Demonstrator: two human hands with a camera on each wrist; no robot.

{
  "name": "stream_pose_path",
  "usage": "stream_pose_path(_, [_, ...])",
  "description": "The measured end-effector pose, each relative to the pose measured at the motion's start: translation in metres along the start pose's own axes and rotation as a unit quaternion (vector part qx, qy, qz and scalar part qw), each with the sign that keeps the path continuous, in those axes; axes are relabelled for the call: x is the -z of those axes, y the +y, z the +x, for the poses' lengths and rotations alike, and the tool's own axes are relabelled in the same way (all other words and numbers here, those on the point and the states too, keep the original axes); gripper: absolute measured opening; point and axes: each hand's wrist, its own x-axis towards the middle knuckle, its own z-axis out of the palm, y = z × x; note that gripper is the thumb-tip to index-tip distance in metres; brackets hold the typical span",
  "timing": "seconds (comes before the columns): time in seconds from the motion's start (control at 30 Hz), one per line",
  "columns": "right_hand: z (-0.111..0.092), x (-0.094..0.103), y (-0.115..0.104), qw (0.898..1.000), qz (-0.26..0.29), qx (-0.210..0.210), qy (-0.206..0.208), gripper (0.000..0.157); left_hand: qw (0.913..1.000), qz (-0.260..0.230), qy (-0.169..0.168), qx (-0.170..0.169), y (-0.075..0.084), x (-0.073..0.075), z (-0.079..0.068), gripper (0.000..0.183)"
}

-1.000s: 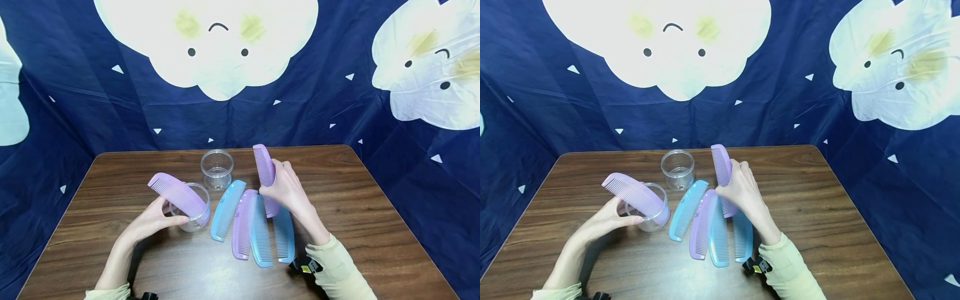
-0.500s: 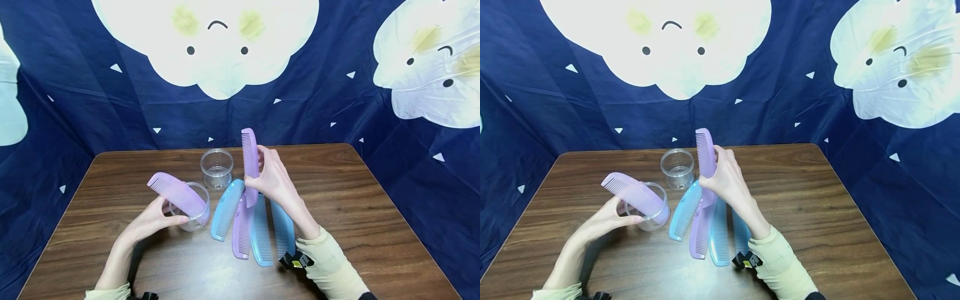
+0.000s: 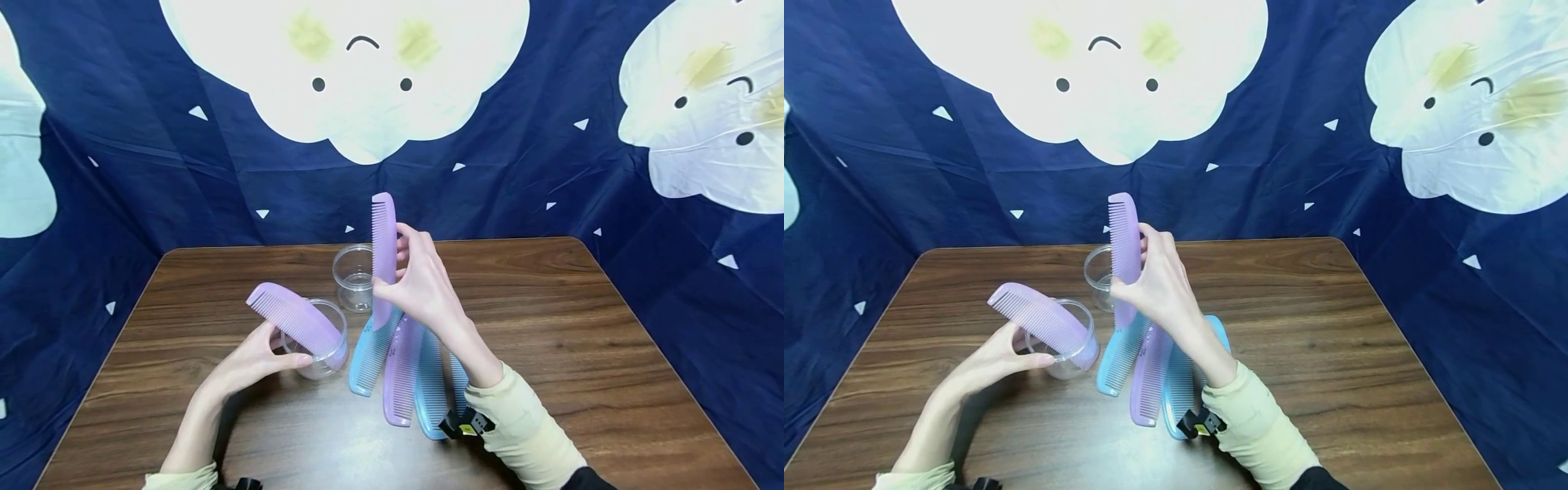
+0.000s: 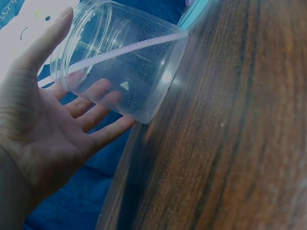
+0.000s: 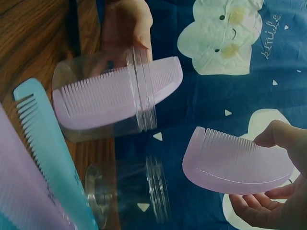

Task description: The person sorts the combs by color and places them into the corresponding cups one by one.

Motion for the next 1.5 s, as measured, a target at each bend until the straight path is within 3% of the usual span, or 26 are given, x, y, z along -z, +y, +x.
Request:
stream_pose_path(0.4, [0.001,-0.022,-0.021,0.999,0.026,0.018,0.000,0.087,1.0000,0.004,-0.001,-0.003,-0.001,0.000,0.000,0.074])
stream_pose_path(0.87, [-0.001,-0.051,-0.028,0.997,0.047,0.053,-0.005,0.088,0.9999,0.006,0.000,-0.012,-0.003,-0.001,0.002,0.075])
stream_pose_path(1.5, [-0.007,-0.079,-0.029,0.996,0.001,0.076,-0.038,0.089,0.9999,0.007,-0.004,-0.007,-0.001,0.000,-0.001,0.073])
